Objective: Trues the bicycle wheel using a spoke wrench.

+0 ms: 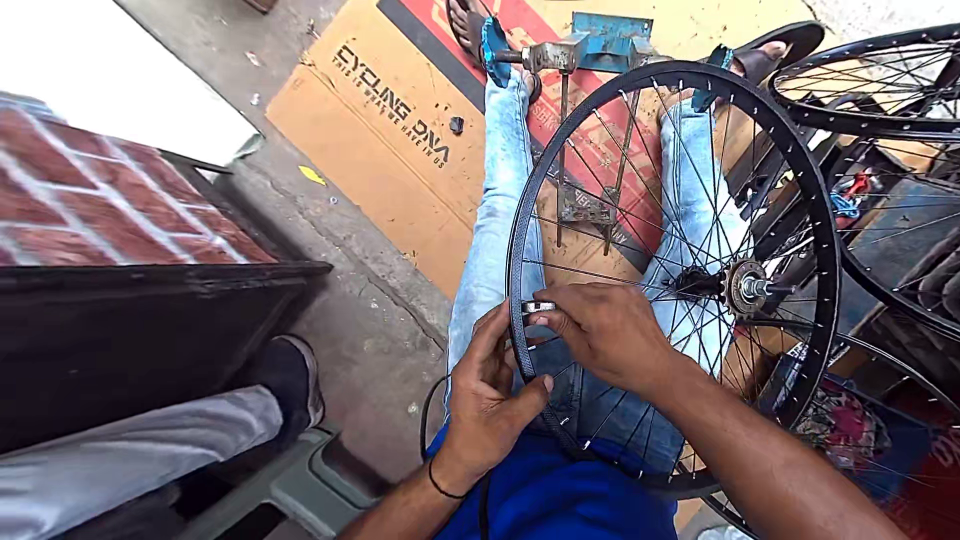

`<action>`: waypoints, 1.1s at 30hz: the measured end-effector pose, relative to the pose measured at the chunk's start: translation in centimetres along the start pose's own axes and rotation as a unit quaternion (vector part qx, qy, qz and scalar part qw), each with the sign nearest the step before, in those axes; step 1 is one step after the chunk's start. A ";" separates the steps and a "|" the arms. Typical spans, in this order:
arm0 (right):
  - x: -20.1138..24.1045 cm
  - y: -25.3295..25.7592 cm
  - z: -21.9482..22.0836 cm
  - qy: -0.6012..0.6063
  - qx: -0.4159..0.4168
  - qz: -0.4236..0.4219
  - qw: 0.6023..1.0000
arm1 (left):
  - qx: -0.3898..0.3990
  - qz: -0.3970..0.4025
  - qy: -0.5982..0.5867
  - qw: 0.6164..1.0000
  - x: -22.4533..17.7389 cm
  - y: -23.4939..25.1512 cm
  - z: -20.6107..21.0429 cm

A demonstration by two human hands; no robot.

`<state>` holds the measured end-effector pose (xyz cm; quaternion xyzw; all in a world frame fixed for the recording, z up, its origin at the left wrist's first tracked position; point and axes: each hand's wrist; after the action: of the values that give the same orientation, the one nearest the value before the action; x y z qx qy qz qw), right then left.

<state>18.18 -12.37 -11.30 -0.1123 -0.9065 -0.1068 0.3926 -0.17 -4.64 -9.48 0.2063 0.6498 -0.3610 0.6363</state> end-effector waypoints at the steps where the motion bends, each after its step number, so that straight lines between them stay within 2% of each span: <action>1: 0.1 0.4 0.6 -0.007 0.002 0.033 0.999 | -0.008 -0.017 0.004 1.000 0.1 0.0 -0.2; 4: 1.1 2.1 0.5 0.017 0.063 0.177 0.982 | -0.001 -0.032 -0.006 0.999 0.2 0.0 -0.5; 5: 1.3 2.3 0.4 0.035 0.064 0.200 0.977 | 0.004 -0.027 -0.008 1.000 0.2 0.0 -0.4; 7: 1.1 1.7 0.6 0.062 -0.008 0.185 0.981 | 0.014 -0.015 -0.005 1.000 0.1 0.0 -0.3; 9: 0.7 0.9 1.1 0.059 -0.090 0.127 0.986 | 0.021 -0.006 -0.003 1.000 0.0 0.1 -0.1; 10: 0.4 0.5 1.2 0.051 -0.104 0.086 0.990 | 0.020 -0.005 -0.002 1.000 0.1 0.1 -0.1; 13: -0.6 -0.4 1.0 0.008 -0.034 -0.034 0.999 | 0.017 -0.011 -0.009 1.000 0.3 -0.1 -0.4; 15: -0.7 -0.5 0.7 -0.014 0.006 -0.065 0.998 | 0.022 -0.014 -0.002 1.000 0.3 -0.2 -0.6; 16: -0.8 -0.4 0.8 -0.018 0.000 -0.070 0.997 | 0.025 -0.014 0.004 1.000 0.3 -0.3 -0.7; 18: -0.6 -0.1 1.0 -0.016 -0.018 -0.032 0.999 | 0.029 -0.016 0.013 0.999 0.3 -0.1 -0.7; 22: 0.5 1.4 0.9 -0.014 0.039 0.120 0.992 | 0.032 -0.017 0.024 0.999 0.3 -0.1 -0.9; 25: 0.7 1.8 0.4 0.039 0.031 0.163 0.985 | 0.044 -0.006 0.018 0.999 0.1 0.1 -0.8; 29: 1.2 1.4 0.6 0.003 -0.013 0.165 0.986 | 0.044 0.006 0.012 0.999 0.0 0.1 -0.3; 33: 0.7 1.1 -0.9 0.060 0.090 0.128 0.986 | 0.041 -0.001 -0.003 0.999 0.1 -0.2 -0.4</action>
<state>18.63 -11.51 -10.10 -0.1847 -0.8657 0.0200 0.4649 -0.62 -4.45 -9.55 0.2304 0.6330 -0.3888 0.6285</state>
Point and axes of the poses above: each hand's wrist, its own y-axis towards the middle knuckle, its own z-axis out of the palm, x = y × z, and after that the axes turned 2 degrees about -y, right-handed
